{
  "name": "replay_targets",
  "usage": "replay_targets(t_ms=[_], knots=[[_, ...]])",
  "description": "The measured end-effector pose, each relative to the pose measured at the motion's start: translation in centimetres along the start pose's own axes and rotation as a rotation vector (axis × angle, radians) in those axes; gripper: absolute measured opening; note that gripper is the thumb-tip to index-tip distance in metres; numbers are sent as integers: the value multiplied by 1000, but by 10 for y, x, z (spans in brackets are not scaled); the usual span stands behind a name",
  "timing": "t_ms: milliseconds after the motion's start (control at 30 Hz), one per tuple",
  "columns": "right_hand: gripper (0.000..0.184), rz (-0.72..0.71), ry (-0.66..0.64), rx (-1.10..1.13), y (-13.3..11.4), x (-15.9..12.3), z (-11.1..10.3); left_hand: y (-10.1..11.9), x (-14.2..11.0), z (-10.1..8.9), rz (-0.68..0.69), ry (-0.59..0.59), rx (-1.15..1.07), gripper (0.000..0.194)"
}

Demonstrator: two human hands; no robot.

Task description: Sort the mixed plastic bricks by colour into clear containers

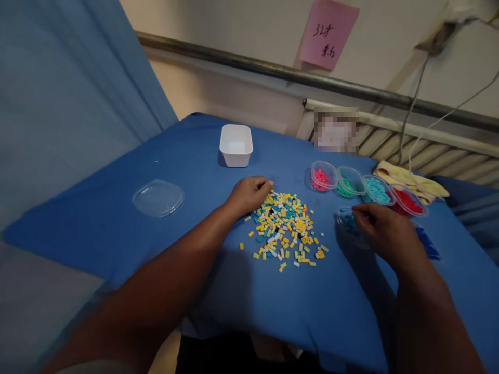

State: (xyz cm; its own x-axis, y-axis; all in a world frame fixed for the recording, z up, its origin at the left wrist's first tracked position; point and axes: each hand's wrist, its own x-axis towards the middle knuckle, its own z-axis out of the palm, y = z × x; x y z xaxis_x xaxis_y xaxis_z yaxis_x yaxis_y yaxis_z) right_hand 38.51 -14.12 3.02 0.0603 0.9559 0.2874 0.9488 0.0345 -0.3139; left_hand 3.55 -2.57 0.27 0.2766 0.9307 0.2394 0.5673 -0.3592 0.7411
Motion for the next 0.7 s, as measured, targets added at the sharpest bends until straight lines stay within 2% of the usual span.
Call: replay_targets(t_ms=[67, 200, 267, 367, 500, 600, 700], knots=[[31, -115, -10, 153, -28, -3, 7, 0, -1, 1, -2, 4, 3, 47], [20, -416, -266, 331, -96, -5, 21, -1, -2, 1, -4, 6, -3, 48], [16, -533, -356, 325, -126, -3, 26, -1, -2, 1, 9, 2, -13, 48], [12, -611, -454, 205, -159, 2, 32, -1, -3, 1, 8, -4, -25, 47], [12, -626, -513, 3, -181, 1, 37, -2, -4, 3, -4, -8, -38, 46], [14, -631, -504, -89, -186, -4, 38, -4, -4, 5, 9, 0, -44, 45], [13, -638, -515, -90, -186, -8, 38, -5, -4, 5, 9, -1, -36, 46]])
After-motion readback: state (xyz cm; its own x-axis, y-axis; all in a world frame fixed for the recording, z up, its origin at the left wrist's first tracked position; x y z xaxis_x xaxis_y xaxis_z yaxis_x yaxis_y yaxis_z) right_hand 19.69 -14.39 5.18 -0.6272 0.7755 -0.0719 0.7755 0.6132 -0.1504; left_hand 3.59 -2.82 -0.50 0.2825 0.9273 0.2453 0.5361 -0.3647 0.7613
